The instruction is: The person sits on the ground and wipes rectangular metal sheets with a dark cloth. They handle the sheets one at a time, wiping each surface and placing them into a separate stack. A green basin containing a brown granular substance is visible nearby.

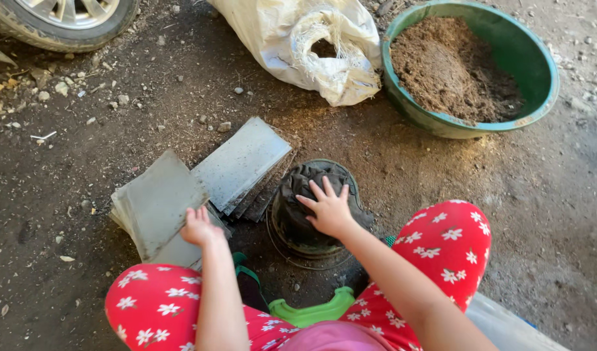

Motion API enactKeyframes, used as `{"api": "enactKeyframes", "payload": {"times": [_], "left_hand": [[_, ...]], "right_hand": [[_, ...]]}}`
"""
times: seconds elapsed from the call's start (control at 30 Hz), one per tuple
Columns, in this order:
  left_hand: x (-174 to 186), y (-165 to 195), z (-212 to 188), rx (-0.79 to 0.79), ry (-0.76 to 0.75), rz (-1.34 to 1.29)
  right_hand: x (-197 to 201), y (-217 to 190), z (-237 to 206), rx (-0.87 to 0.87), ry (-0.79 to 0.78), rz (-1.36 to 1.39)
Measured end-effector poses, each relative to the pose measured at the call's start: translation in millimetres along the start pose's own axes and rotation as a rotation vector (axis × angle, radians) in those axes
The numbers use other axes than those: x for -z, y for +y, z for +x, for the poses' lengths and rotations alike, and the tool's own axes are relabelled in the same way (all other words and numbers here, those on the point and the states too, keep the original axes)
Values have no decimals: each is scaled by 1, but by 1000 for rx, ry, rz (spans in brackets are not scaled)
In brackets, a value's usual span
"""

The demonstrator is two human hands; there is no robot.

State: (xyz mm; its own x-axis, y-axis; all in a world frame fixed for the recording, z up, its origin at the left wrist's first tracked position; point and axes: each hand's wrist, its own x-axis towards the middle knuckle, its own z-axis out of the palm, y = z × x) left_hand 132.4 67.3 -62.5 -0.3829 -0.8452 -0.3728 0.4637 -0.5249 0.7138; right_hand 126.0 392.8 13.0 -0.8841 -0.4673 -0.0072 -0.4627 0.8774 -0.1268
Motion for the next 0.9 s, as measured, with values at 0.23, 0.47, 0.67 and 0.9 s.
{"api": "enactKeyframes", "payload": {"times": [0.23,0.47,0.67,0.9], "left_hand": [[43,42,-20,48,-377,333],[66,43,-48,217,-644,495],[72,-47,-105,570,-631,604],[86,-71,-101,613,-578,634]], "right_hand": [[13,42,-12,-197,62,242],[79,89,23,-81,583,591],[136,54,18,46,478,606],[12,-111,5,139,34,157]]}}
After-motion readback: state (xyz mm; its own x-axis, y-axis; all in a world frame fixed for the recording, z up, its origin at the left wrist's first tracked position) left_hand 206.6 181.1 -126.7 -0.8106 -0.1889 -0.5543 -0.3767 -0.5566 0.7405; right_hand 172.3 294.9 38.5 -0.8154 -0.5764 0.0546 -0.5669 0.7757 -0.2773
